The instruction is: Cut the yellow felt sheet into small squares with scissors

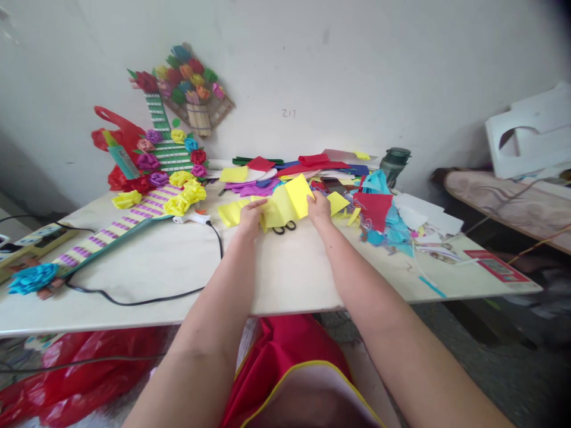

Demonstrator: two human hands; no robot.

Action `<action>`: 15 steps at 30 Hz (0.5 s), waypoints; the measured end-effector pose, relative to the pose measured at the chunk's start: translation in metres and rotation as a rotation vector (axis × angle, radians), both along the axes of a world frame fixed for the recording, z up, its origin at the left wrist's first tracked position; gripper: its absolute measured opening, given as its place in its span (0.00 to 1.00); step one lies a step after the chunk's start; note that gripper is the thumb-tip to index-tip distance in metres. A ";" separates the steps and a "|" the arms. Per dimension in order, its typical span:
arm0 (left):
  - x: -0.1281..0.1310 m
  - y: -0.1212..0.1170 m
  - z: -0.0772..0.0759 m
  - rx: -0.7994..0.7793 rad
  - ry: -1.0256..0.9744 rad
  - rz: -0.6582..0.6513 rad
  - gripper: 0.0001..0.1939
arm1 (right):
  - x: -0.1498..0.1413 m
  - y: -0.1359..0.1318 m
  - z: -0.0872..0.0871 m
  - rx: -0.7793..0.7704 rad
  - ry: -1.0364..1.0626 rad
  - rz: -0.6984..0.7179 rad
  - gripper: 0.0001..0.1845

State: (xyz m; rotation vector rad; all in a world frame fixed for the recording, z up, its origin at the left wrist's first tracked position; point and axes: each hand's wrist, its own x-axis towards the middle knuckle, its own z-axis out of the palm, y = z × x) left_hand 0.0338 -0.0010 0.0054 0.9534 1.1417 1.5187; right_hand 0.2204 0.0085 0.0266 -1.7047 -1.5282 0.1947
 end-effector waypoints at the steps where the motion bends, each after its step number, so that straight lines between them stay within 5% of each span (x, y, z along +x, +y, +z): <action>1: -0.001 0.001 -0.001 0.007 -0.008 0.019 0.20 | 0.003 0.002 0.000 0.006 0.033 -0.010 0.16; 8: -0.004 0.006 -0.005 0.026 -0.019 0.092 0.17 | 0.021 0.013 -0.008 -0.022 0.167 -0.101 0.16; 15: -0.003 0.005 -0.003 -0.006 0.070 0.139 0.17 | 0.017 0.004 -0.006 -0.080 -0.168 -0.059 0.14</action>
